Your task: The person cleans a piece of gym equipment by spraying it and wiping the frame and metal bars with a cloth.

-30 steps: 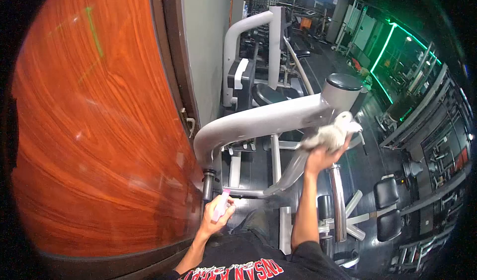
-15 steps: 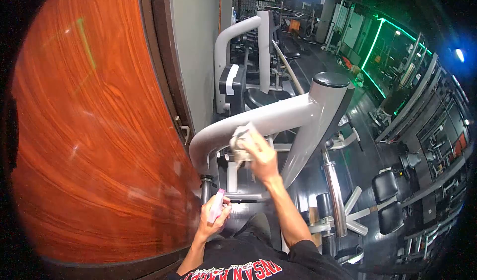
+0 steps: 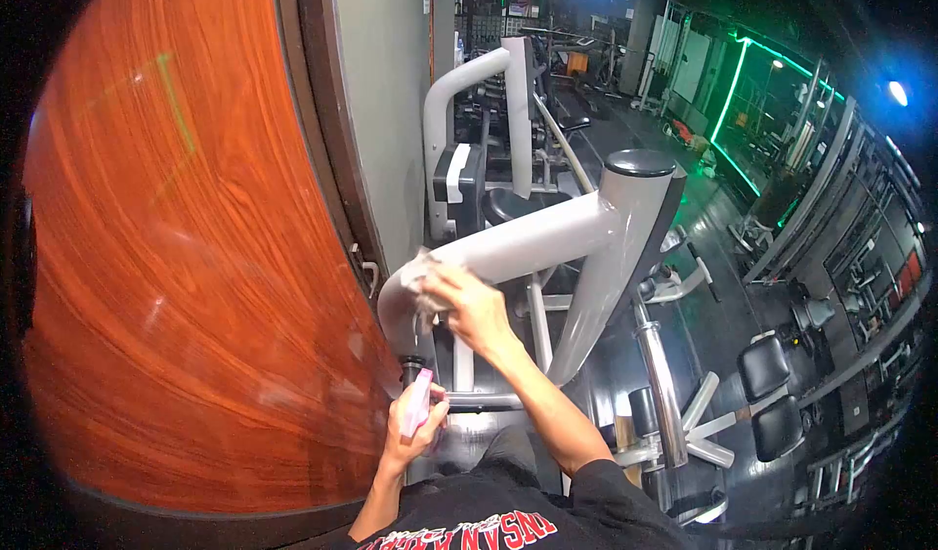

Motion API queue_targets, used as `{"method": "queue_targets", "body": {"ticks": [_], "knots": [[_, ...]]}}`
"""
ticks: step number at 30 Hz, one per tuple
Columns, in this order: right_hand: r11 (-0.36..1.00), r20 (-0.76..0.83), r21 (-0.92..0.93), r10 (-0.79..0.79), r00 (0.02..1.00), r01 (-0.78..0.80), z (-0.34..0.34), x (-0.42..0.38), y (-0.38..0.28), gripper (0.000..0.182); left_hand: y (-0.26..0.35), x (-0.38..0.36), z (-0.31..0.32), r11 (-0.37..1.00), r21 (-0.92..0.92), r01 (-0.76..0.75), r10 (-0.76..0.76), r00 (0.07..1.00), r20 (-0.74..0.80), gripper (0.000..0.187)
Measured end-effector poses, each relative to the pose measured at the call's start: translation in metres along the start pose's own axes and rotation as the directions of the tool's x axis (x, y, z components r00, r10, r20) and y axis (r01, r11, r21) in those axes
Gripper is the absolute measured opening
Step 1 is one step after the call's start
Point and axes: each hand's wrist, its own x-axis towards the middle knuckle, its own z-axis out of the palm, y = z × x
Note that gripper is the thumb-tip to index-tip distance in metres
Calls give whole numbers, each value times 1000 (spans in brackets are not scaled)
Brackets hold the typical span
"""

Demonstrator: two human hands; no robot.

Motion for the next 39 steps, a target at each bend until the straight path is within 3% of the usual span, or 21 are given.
{"method": "queue_targets", "body": {"ticks": [1,3,5,6,8,11,12,13,15,16,18,21,23,24,26,27,29,30,31,34,39], "knots": [[985,125,161,38,991,-59,2,-3,-2,57,-1,0,-2,1000,2,-5,5,1000,-1,14],[995,-19,95,7,1000,-5,-10,-5,4,59,-3,1,-5,998,39,-39,39,999,-3,15],[1000,-306,-2,-27,952,28,-42,5,9,56,-5,2,-6,1000,9,-17,17,1000,-10,15],[987,-423,-160,-52,905,-18,-53,2,29,54,-5,-1,-6,1000,-17,17,-17,1000,-10,14],[944,-653,-304,-106,750,-131,-86,15,46,56,-5,-3,-7,999,-22,36,-36,999,-18,14],[819,-486,-504,-8,874,-273,-100,30,54,57,-3,1,-7,999,-38,32,-33,999,-26,13],[792,-484,-554,-54,873,-258,-88,32,53,60,-5,1,-6,999,-37,34,-35,999,-29,13],[831,-489,-463,51,871,-309,-75,32,44,59,-6,2,-6,999,-36,37,-38,999,-29,12],[832,-389,-514,-7,921,-210,-43,33,25,53,-8,4,-6,999,-31,24,-25,999,-24,13],[871,-335,-481,-75,939,-102,-17,30,30,44,-7,5,-6,999,-36,32,-33,999,-25,13],[934,-206,-357,-43,978,-34,24,23,7,36,-8,4,-3,998,-43,45,-46,999,-22,13],[964,-46,-190,-199,979,187,62,18,3,30,-8,3,-3,995,-81,51,-55,997,-54,14],[997,35,23,-76,997,75,34,24,-5,32,-7,0,-7,995,-62,79,-80,997,-18,14],[993,24,117,8,1000,-11,19,27,-5,36,-11,-1,-9,994,-74,78,-79,997,-10,14],[997,-154,-58,33,988,-43,-22,27,1,47,-16,-4,-9,991,-96,93,-96,995,-31,14],[990,-335,-135,-75,939,32,-40,31,10,52,-19,-4,-8,986,-123,109,-117,992,-56,15],[970,-649,-201,-25,761,-140,-70,18,32,56,-21,-5,-10,989,-104,107,-114,992,-54,16],[969,-771,-128,38,635,-213,-76,16,45,61,-19,-4,-10,986,-123,109,-116,992,-57,17],[971,-790,-45,109,603,-235,-79,15,52,65,-18,-4,-10,984,-140,109,-118,991,-58,17],[919,-650,-309,-16,760,-244,-39,-5,86,69,-22,-1,-8,985,-142,96,-106,992,-67,16],[985,-484,-136,31,875,-110,30,-39,64,45,-24,1,0,981,-136,139,-149,987,-66,14]]}}
